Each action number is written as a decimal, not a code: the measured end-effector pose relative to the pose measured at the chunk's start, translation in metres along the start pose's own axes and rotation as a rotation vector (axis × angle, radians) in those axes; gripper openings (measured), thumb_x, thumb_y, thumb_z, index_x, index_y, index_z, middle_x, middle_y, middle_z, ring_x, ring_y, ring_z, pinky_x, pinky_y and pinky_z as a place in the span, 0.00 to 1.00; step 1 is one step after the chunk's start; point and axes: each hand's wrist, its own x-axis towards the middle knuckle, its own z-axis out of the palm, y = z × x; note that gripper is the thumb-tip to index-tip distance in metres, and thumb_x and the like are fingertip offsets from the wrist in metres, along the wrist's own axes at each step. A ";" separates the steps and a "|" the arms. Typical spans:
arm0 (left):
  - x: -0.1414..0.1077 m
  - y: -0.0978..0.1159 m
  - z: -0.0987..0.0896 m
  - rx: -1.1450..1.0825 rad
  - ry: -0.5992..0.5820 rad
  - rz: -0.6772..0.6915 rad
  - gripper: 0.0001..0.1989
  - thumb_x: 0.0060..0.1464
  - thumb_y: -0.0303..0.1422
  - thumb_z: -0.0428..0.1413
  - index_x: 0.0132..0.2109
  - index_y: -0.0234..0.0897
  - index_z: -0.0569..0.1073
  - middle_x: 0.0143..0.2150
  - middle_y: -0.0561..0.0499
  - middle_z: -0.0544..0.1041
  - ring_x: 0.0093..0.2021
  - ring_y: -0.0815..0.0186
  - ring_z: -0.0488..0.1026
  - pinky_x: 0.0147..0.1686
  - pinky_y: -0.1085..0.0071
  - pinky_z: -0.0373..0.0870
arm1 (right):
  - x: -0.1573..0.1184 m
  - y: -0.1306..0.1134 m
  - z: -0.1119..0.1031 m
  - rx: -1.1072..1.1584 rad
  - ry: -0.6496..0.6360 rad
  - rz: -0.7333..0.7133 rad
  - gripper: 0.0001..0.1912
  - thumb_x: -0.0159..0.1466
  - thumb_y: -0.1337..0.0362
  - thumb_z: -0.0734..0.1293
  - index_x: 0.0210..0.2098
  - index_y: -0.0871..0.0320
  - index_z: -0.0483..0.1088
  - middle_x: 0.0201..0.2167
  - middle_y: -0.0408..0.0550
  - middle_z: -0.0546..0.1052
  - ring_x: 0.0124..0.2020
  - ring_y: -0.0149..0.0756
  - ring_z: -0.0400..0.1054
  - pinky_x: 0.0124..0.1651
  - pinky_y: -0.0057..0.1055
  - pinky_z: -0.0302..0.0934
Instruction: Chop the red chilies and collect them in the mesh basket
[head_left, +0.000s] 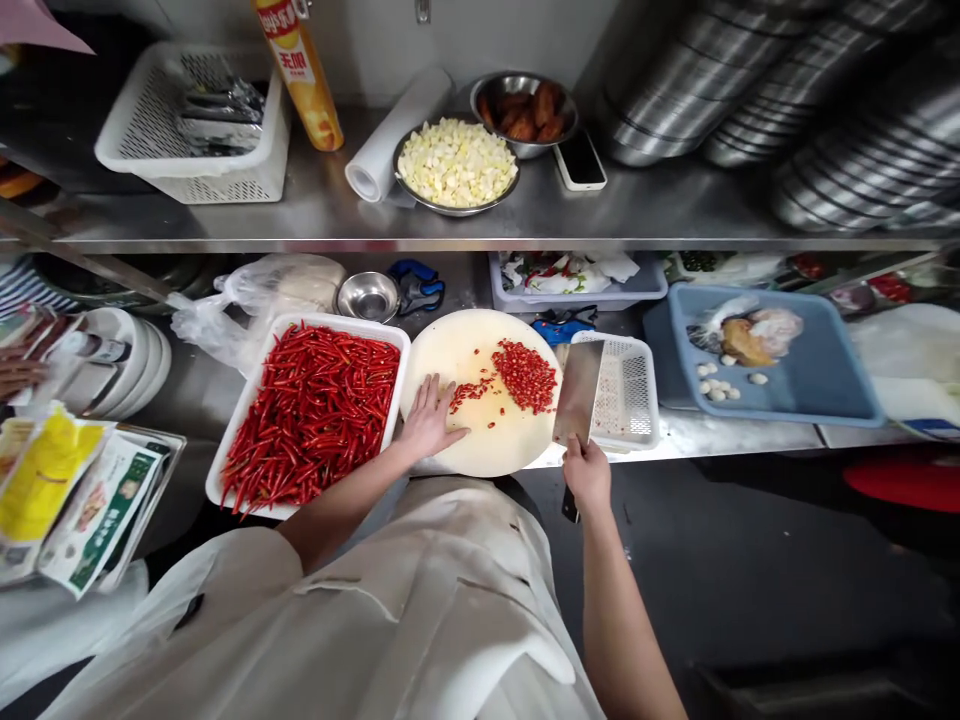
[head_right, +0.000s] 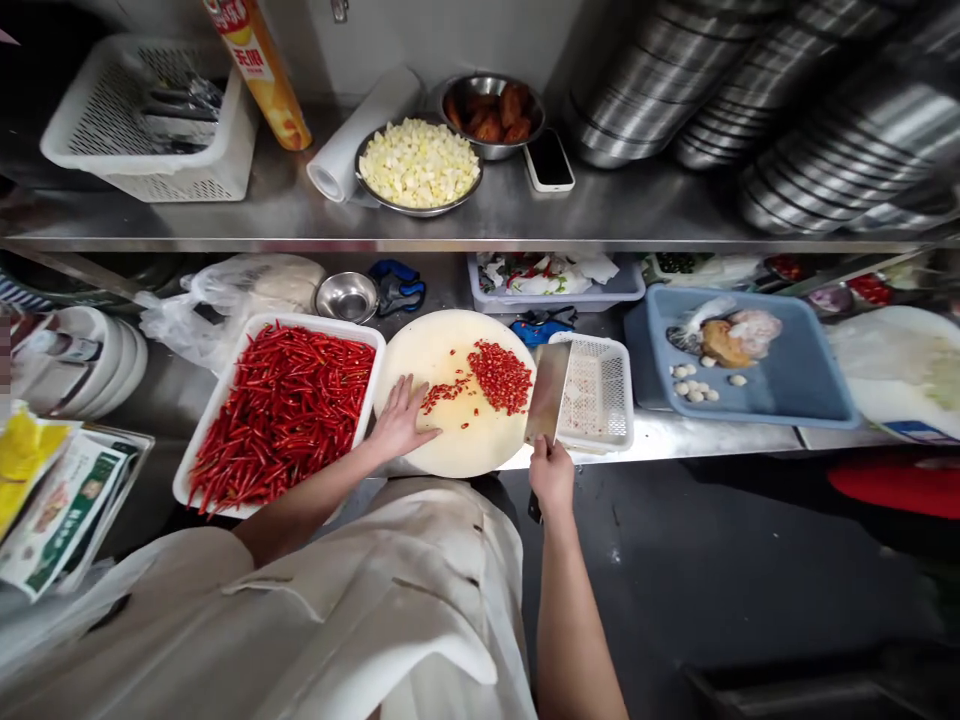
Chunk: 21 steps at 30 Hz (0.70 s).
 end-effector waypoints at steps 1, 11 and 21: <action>0.003 0.007 0.011 0.013 0.001 -0.006 0.56 0.56 0.57 0.67 0.80 0.37 0.54 0.83 0.33 0.45 0.82 0.33 0.37 0.78 0.35 0.43 | 0.005 0.004 -0.008 -0.036 -0.002 0.011 0.31 0.77 0.47 0.53 0.43 0.61 0.79 0.31 0.58 0.81 0.34 0.47 0.76 0.38 0.34 0.63; 0.130 0.049 0.051 0.001 0.063 0.033 0.49 0.64 0.59 0.58 0.79 0.35 0.56 0.82 0.33 0.50 0.83 0.41 0.40 0.79 0.42 0.47 | 0.021 -0.032 -0.022 -0.216 -0.218 -0.119 0.18 0.78 0.63 0.57 0.57 0.64 0.74 0.46 0.65 0.84 0.48 0.47 0.80 0.46 0.32 0.62; 0.199 0.113 0.061 0.074 -0.186 0.251 0.45 0.63 0.61 0.57 0.75 0.35 0.65 0.79 0.37 0.60 0.80 0.47 0.55 0.80 0.48 0.49 | 0.055 0.010 -0.045 0.176 -0.450 -0.186 0.11 0.76 0.60 0.61 0.45 0.56 0.74 0.37 0.51 0.82 0.37 0.40 0.78 0.39 0.29 0.65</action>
